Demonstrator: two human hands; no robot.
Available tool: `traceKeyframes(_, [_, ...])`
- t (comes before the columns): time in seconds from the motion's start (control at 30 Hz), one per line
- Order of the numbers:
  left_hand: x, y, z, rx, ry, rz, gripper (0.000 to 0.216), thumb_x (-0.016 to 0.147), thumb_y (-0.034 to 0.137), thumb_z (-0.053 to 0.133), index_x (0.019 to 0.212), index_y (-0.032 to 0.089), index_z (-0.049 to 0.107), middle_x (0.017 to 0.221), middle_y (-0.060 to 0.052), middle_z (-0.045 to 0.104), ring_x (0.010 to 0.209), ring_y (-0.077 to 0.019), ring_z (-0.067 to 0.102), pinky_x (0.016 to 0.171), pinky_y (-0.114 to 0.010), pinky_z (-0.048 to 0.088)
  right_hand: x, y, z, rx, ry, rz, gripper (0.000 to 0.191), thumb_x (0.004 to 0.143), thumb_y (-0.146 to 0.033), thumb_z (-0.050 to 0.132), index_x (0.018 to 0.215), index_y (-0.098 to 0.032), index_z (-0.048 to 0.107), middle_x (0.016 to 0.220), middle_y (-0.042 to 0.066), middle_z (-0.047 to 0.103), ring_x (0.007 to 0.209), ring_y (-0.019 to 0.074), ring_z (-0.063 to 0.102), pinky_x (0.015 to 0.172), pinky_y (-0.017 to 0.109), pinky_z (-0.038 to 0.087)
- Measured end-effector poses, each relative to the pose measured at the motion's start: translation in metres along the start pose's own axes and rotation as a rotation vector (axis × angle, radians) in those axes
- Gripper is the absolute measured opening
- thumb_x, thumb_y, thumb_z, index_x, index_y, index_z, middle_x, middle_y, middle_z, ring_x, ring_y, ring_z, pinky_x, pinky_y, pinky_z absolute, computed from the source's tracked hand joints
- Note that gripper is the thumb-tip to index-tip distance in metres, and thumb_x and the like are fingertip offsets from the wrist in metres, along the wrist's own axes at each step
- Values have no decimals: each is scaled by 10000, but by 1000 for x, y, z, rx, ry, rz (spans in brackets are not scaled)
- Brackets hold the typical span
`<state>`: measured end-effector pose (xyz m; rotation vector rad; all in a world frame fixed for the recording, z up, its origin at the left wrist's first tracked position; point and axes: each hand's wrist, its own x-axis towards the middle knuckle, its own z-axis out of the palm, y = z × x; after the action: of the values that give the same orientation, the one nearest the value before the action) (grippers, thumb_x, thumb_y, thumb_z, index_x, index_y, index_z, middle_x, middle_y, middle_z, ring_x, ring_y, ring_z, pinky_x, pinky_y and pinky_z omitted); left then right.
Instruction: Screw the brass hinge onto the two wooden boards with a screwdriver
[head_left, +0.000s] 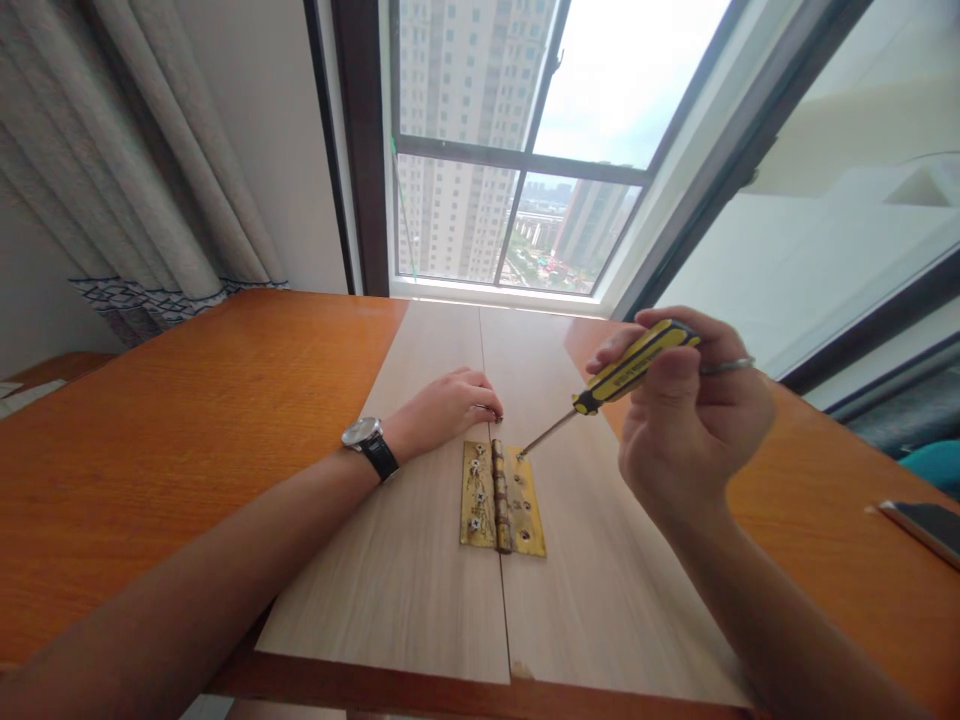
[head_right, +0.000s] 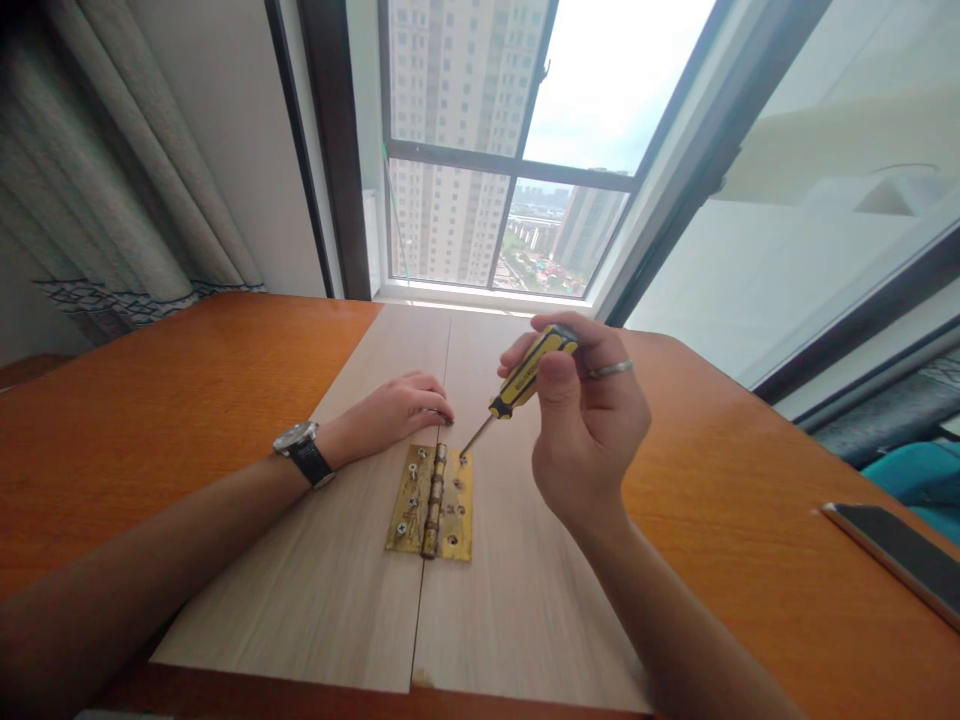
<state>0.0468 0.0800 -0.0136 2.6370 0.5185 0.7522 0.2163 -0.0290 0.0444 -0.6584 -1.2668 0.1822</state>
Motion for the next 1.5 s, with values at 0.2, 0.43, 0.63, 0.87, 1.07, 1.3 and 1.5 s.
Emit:
traceKeyframes(0.2, [0, 2, -1, -54, 19, -42, 131, 927, 128, 628, 898, 174, 747, 934, -54, 692, 913, -189, 640, 896, -318, 497, 6, 12, -7, 23, 60, 124, 142, 935, -437, 662, 963, -309, 716, 782, 0, 666, 680, 178, 662, 590, 320, 550])
traceKeyframes(0.43, [-1, 4, -3, -125, 82, -88, 150, 898, 101, 608, 892, 169, 742, 918, -45, 700, 847, -166, 635, 820, -300, 501, 9, 22, -11, -41, 87, 215, 210, 920, -449, 672, 945, -241, 690, 803, -1, 682, 675, 137, 667, 621, 275, 552])
traceKeyframes(0.63, [-1, 9, -6, -218, 227, -189, 144, 908, 207, 622, 928, 172, 760, 899, -39, 744, 737, -140, 596, 705, -272, 467, 12, 32, -15, -1, 151, 286, 243, 912, -459, 671, 931, -217, 684, 784, -15, 702, 645, 117, 673, 619, 258, 539])
traceKeyframes(0.87, [-1, 16, -9, -343, 108, -216, 171, 904, 279, 642, 921, 168, 771, 884, -34, 772, 800, -165, 653, 733, -283, 460, 13, 55, -25, 10, 261, 429, 354, 811, -524, 751, 916, -196, 672, 788, -12, 719, 644, 116, 682, 600, 253, 524])
traceKeyframes(1.07, [-15, 30, -8, -349, 99, -264, 184, 917, 285, 616, 909, 167, 757, 878, -39, 766, 826, -179, 663, 745, -292, 473, 14, 63, -29, 63, 314, 524, 429, 757, -570, 774, 924, -190, 664, 802, -7, 726, 647, 108, 682, 572, 230, 500])
traceKeyframes(1.3, [-26, 48, -4, -472, 90, -276, 147, 882, 276, 681, 932, 155, 749, 838, -34, 742, 739, -156, 627, 659, -259, 448, 13, 61, -25, 76, 299, 520, 444, 712, -569, 799, 914, -190, 687, 781, -6, 722, 633, 112, 669, 553, 233, 487])
traceKeyframes(1.5, [-24, 54, -1, -350, 52, -196, 124, 858, 125, 679, 845, 189, 785, 806, -13, 726, 731, -144, 597, 683, -257, 428, 12, 56, -22, 62, 293, 514, 442, 706, -567, 803, 915, -192, 698, 780, -1, 726, 652, 120, 674, 573, 243, 500])
